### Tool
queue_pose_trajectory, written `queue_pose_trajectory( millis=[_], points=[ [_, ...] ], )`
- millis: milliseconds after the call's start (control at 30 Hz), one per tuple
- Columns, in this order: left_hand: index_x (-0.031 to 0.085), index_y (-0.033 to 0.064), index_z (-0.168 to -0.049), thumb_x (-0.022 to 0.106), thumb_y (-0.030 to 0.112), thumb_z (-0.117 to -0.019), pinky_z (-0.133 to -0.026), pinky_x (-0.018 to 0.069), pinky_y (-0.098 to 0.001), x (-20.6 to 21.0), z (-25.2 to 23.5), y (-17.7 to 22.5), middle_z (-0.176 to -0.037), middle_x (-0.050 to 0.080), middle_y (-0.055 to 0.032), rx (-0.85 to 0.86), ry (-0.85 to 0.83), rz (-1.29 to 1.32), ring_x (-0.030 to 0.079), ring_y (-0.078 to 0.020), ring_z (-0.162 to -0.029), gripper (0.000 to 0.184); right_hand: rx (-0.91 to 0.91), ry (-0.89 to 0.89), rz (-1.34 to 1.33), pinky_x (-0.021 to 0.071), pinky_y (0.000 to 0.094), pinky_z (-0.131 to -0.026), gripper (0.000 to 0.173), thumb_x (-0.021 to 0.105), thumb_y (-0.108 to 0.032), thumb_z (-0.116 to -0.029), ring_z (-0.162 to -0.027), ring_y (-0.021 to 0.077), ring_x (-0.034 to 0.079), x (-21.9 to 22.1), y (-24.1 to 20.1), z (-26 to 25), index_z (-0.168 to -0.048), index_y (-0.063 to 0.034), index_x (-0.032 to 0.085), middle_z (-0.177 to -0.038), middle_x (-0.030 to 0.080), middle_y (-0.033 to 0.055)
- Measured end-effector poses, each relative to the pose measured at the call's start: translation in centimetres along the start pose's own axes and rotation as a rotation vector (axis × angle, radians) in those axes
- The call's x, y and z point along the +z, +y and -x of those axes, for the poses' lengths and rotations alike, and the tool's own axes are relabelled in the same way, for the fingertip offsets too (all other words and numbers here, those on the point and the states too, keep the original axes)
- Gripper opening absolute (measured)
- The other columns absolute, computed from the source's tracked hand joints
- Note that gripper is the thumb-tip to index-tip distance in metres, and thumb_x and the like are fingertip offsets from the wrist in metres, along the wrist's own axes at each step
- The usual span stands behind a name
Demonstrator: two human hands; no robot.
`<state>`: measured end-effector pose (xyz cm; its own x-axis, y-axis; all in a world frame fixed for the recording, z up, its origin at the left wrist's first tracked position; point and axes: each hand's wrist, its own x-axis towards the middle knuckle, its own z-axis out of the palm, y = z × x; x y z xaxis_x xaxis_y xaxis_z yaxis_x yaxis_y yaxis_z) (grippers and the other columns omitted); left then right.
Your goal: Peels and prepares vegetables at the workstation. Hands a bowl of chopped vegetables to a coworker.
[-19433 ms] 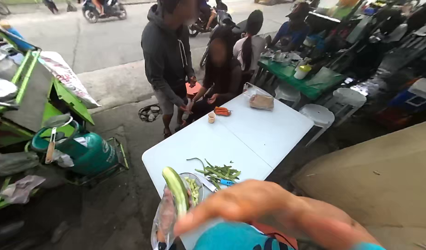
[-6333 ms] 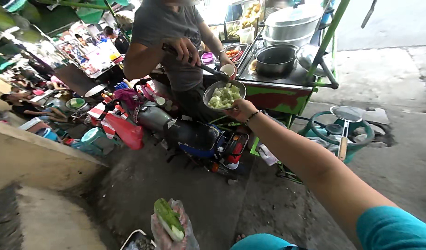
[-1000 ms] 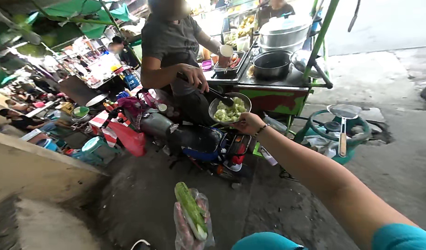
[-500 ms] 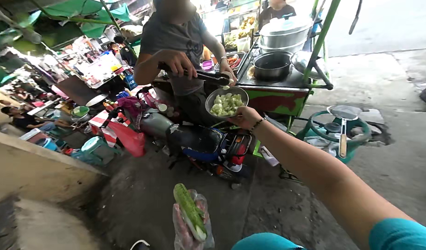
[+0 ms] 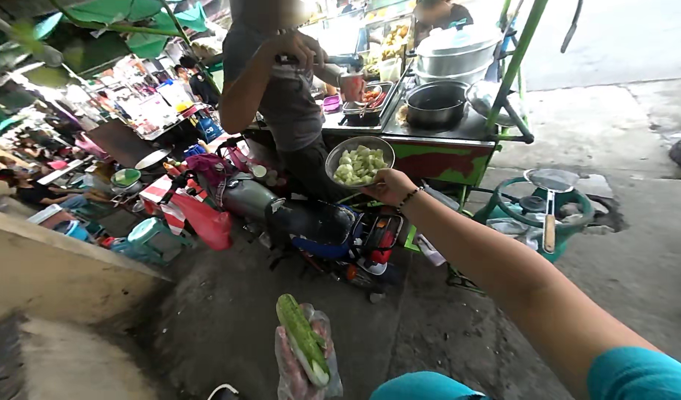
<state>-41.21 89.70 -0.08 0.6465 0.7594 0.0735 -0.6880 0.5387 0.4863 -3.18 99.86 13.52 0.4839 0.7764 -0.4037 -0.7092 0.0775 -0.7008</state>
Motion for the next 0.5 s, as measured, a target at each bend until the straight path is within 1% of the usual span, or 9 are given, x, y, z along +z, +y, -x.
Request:
queue_pose_trajectory(
  millis=[100, 233, 267, 333, 433, 500],
  points=[
    [0.066, 0.0096, -0.118, 0.073, 0.059, -0.0848, -0.060, 0.0600, -0.0363, 0.1, -0.2, -0.1, -0.091, 0.069, -0.0130, -0.020, -0.025, 0.027, 0.070, -0.0244, -0.073, 0.060, 0.002, -0.005, -0.006, 0.0639, 0.0437, -0.078, 0.042, 0.048, -0.004, -0.0982, -0.098, 0.0331, 0.072, -0.5, 0.0, 0.4, -0.140, -0.0026, 0.045, -0.124, 0.062, 0.0242],
    [0.065, 0.0128, -0.120, 0.072, 0.062, -0.0833, -0.060, 0.0592, -0.0347, 0.4, -0.5, -0.4, -0.091, 0.069, -0.0094, -0.063, -0.047, -0.034, 0.069, -0.0215, -0.073, 0.062, 0.003, 0.016, 0.047, 0.0635, 0.0419, -0.073, 0.040, 0.049, -0.008, -0.0980, -0.089, 0.0291, 0.072, -3.0, 0.9, 1.0, -0.137, -0.0039, 0.048, -0.116, 0.065, 0.0204],
    [0.065, 0.0133, -0.121, 0.072, 0.064, -0.0829, -0.060, 0.0585, -0.0342, 0.4, -0.6, -0.5, -0.091, 0.068, -0.0087, -0.071, -0.055, -0.055, 0.069, -0.0207, -0.072, 0.064, 0.004, 0.022, 0.061, 0.0631, 0.0406, -0.072, 0.038, 0.049, -0.009, -0.0982, -0.086, 0.0276, 0.072, -3.9, 1.4, 1.6, -0.136, -0.0037, 0.049, -0.114, 0.065, 0.0193],
    [0.063, 0.0127, -0.125, 0.070, 0.063, -0.0845, -0.061, 0.0586, -0.0349, 0.5, -1.1, -0.7, -0.092, 0.068, -0.0099, -0.108, -0.095, -0.030, 0.069, -0.0218, -0.074, 0.065, -0.006, 0.029, 0.036, 0.0621, 0.0411, -0.069, 0.036, 0.050, -0.009, -0.0986, -0.082, 0.0272, 0.070, -6.0, 2.6, 2.9, -0.135, -0.0034, 0.049, -0.108, 0.065, 0.0193],
    [0.060, 0.0113, -0.125, 0.068, 0.064, -0.0864, -0.062, 0.0587, -0.0366, 1.1, -2.7, -1.0, -0.093, 0.068, -0.0112, -0.207, -0.168, -0.037, 0.069, -0.0234, -0.075, 0.066, 0.003, 0.013, -0.045, 0.0626, 0.0423, -0.072, 0.037, 0.047, -0.006, -0.1002, -0.085, 0.0283, 0.071, -10.2, 3.7, 4.8, -0.137, -0.0041, 0.047, -0.108, 0.066, 0.0200],
    [0.061, 0.0104, -0.122, 0.070, 0.062, -0.0853, -0.061, 0.0586, -0.0378, 2.2, -4.1, -1.7, -0.092, 0.068, -0.0119, -0.278, -0.201, -0.044, 0.069, -0.0244, -0.073, 0.064, 0.009, 0.040, -0.049, 0.0626, 0.0422, -0.072, 0.038, 0.045, -0.005, -0.1010, -0.084, 0.0280, 0.072, -13.4, 4.3, 6.0, -0.139, -0.0052, 0.045, -0.107, 0.066, 0.0194]
  ],
)
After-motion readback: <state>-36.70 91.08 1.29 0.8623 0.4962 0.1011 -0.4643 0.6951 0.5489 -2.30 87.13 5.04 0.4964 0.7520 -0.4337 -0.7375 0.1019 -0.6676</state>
